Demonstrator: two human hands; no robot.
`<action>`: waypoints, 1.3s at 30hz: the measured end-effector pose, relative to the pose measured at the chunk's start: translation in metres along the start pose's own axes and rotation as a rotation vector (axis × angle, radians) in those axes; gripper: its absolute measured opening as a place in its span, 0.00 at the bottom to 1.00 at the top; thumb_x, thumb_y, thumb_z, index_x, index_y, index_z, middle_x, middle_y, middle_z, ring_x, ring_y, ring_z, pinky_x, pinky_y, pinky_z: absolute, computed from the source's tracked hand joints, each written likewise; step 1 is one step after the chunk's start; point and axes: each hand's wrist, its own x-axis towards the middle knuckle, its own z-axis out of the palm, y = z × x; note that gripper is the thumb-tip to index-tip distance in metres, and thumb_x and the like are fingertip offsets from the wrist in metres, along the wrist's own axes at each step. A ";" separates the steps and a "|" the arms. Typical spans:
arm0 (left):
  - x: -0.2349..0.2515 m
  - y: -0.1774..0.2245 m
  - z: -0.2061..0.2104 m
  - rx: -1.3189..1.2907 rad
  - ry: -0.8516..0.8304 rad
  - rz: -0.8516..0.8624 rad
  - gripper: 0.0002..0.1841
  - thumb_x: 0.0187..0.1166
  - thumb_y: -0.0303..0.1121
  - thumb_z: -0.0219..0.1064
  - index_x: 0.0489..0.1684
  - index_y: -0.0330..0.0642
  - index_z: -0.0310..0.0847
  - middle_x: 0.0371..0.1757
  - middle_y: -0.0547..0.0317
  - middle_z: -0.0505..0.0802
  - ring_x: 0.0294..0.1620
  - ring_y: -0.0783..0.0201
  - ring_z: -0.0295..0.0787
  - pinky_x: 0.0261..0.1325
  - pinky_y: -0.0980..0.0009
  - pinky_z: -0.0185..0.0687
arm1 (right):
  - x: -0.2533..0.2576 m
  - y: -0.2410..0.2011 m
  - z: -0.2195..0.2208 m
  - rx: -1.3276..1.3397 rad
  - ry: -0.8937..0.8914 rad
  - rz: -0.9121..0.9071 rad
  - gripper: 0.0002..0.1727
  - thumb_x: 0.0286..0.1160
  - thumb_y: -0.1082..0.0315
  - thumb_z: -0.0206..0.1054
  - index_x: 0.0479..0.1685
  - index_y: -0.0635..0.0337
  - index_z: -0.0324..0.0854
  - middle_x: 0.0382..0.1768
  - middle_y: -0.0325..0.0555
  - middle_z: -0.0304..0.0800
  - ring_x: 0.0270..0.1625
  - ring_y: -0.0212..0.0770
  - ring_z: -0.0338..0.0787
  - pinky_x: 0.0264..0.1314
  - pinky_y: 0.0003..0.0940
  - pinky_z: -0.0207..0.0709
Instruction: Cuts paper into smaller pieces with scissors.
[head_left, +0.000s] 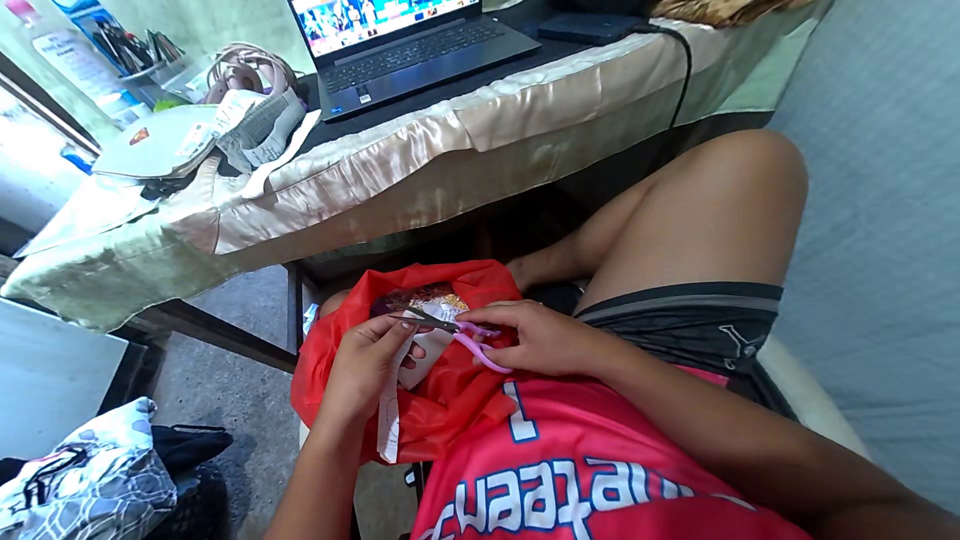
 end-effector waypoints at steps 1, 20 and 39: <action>0.000 0.000 0.000 -0.003 0.001 0.000 0.13 0.89 0.29 0.59 0.46 0.32 0.90 0.44 0.48 0.97 0.32 0.64 0.93 0.35 0.71 0.90 | 0.000 0.000 0.000 0.001 0.006 -0.002 0.29 0.76 0.53 0.73 0.77 0.49 0.80 0.63 0.40 0.89 0.64 0.28 0.86 0.70 0.28 0.79; 0.000 0.000 0.001 0.023 0.010 0.011 0.13 0.89 0.29 0.59 0.46 0.33 0.91 0.45 0.49 0.97 0.32 0.64 0.92 0.36 0.71 0.89 | 0.000 0.002 0.001 -0.029 0.021 -0.009 0.28 0.79 0.54 0.71 0.78 0.48 0.81 0.65 0.41 0.89 0.67 0.29 0.85 0.74 0.29 0.77; 0.001 -0.003 -0.001 0.044 -0.003 0.031 0.12 0.89 0.31 0.60 0.46 0.35 0.91 0.46 0.52 0.97 0.33 0.63 0.93 0.36 0.69 0.90 | -0.001 0.000 0.001 -0.044 0.037 -0.004 0.28 0.75 0.52 0.74 0.76 0.45 0.82 0.62 0.37 0.89 0.62 0.27 0.87 0.68 0.27 0.81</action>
